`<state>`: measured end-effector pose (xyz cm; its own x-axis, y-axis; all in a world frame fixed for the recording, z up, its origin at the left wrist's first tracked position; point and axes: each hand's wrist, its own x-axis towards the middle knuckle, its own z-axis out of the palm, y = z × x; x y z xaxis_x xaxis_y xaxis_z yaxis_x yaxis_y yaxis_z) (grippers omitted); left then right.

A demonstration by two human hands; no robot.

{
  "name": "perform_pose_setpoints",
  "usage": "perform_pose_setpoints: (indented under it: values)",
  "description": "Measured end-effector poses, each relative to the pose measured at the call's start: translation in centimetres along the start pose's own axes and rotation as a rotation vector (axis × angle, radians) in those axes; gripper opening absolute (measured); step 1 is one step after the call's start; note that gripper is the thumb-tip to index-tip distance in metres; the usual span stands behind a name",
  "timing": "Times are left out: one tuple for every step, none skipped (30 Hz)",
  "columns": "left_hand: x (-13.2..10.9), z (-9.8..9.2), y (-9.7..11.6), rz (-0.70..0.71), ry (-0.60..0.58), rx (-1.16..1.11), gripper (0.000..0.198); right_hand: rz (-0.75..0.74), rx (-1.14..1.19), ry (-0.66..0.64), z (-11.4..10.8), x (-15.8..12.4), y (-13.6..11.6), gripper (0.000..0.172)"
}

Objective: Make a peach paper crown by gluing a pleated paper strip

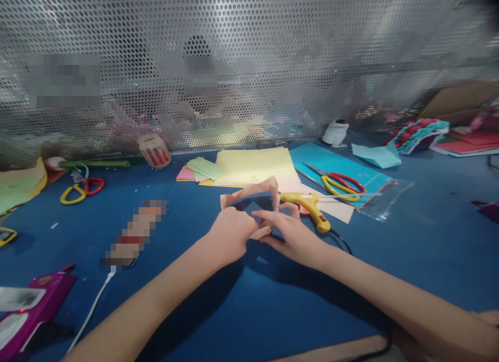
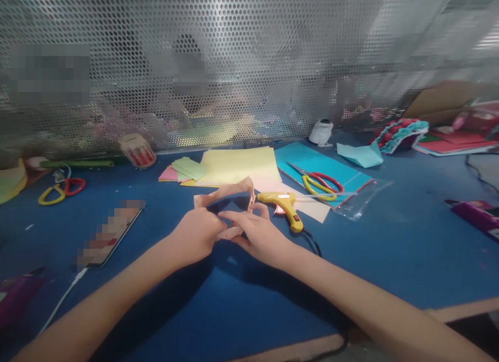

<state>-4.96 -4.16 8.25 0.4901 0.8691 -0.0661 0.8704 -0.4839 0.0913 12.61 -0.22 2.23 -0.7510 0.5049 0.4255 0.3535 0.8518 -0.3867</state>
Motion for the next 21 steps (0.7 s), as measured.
perform_pose_setpoints:
  values:
    - [0.0, 0.1, -0.1, 0.002, 0.019, -0.004, 0.021, 0.005, 0.014, 0.003, 0.1, 0.0, -0.1, 0.039]
    - [-0.1, 0.1, -0.1, 0.001, 0.033, -0.008, 0.021, 0.008, 0.019, 0.009, 0.1, 0.0, -0.1, 0.040]
    - [-0.1, 0.2, -0.2, -0.006, 0.040, -0.012, 0.020, 0.009, 0.017, 0.017, 0.1, -0.1, -0.2, 0.041]
    - [0.0, 0.2, -0.2, -0.016, 0.037, -0.015, 0.019, 0.009, 0.012, 0.029, 0.2, -0.1, -0.2, 0.042]
    - [0.0, 0.3, -0.2, -0.028, 0.028, -0.016, 0.017, 0.010, 0.010, 0.039, 0.2, -0.2, -0.2, 0.044]
    - [0.1, 0.4, -0.2, -0.034, 0.016, -0.016, 0.016, 0.016, 0.014, 0.042, 0.2, -0.2, -0.2, 0.046]
    - [0.1, 0.5, -0.2, -0.039, 0.005, -0.015, 0.017, 0.023, 0.022, 0.040, 0.3, -0.2, -0.2, 0.048]
    - [0.2, 0.6, -0.1, -0.042, 0.000, -0.016, 0.021, 0.033, 0.031, 0.033, 0.3, -0.3, -0.2, 0.050]
    - [0.3, 0.7, 0.0, -0.045, 0.001, -0.016, 0.027, 0.042, 0.038, 0.029, 0.3, -0.3, -0.2, 0.052]
    - [0.3, 0.8, 0.0, -0.047, 0.005, -0.014, 0.032, 0.053, 0.040, 0.029, 0.3, -0.3, -0.2, 0.053]
    - [0.3, 0.9, 0.1, -0.049, 0.009, -0.010, 0.035, 0.062, 0.039, 0.032, 0.4, -0.3, -0.3, 0.054]
    - [0.3, 0.9, 0.2, -0.050, 0.012, -0.004, 0.035, 0.069, 0.035, 0.038, 0.4, -0.4, -0.4, 0.053]
    - [0.3, 0.9, 0.3, -0.051, 0.020, -0.002, 0.031, 0.073, 0.032, 0.042, 0.3, -0.4, -0.5, 0.054]
    - [0.3, 1.0, 0.4, -0.049, 0.030, -0.005, 0.025, 0.075, 0.032, 0.043, 0.3, -0.4, -0.5, 0.054]
    - [0.2, 1.0, 0.5, -0.048, 0.038, -0.013, 0.019, 0.075, 0.032, 0.044, 0.3, -0.4, -0.6, 0.054]
    - [0.2, 1.0, 0.5, -0.050, 0.046, -0.023, 0.015, 0.073, 0.033, 0.045, 0.3, -0.4, -0.7, 0.055]
    - [0.2, 1.0, 0.6, -0.054, 0.051, -0.032, 0.015, 0.070, 0.033, 0.045, 0.3, -0.5, -0.7, 0.055]
    - [0.1, 1.0, 0.7, -0.056, 0.054, -0.040, 0.015, 0.068, 0.032, 0.044, 0.3, -0.5, -0.7, 0.056]
    - [0.1, 1.0, 0.7, -0.055, 0.054, -0.042, 0.015, 0.064, 0.033, 0.043, 0.3, -0.4, -0.8, 0.057]
    - [0.1, 1.0, 0.8, -0.050, 0.054, -0.041, 0.015, 0.058, 0.033, 0.042, 0.3, -0.4, -0.8, 0.058]
    - [0.1, 1.0, 0.8, -0.046, 0.057, -0.039, 0.015, 0.052, 0.032, 0.043, 0.3, -0.4, -0.8, 0.060]
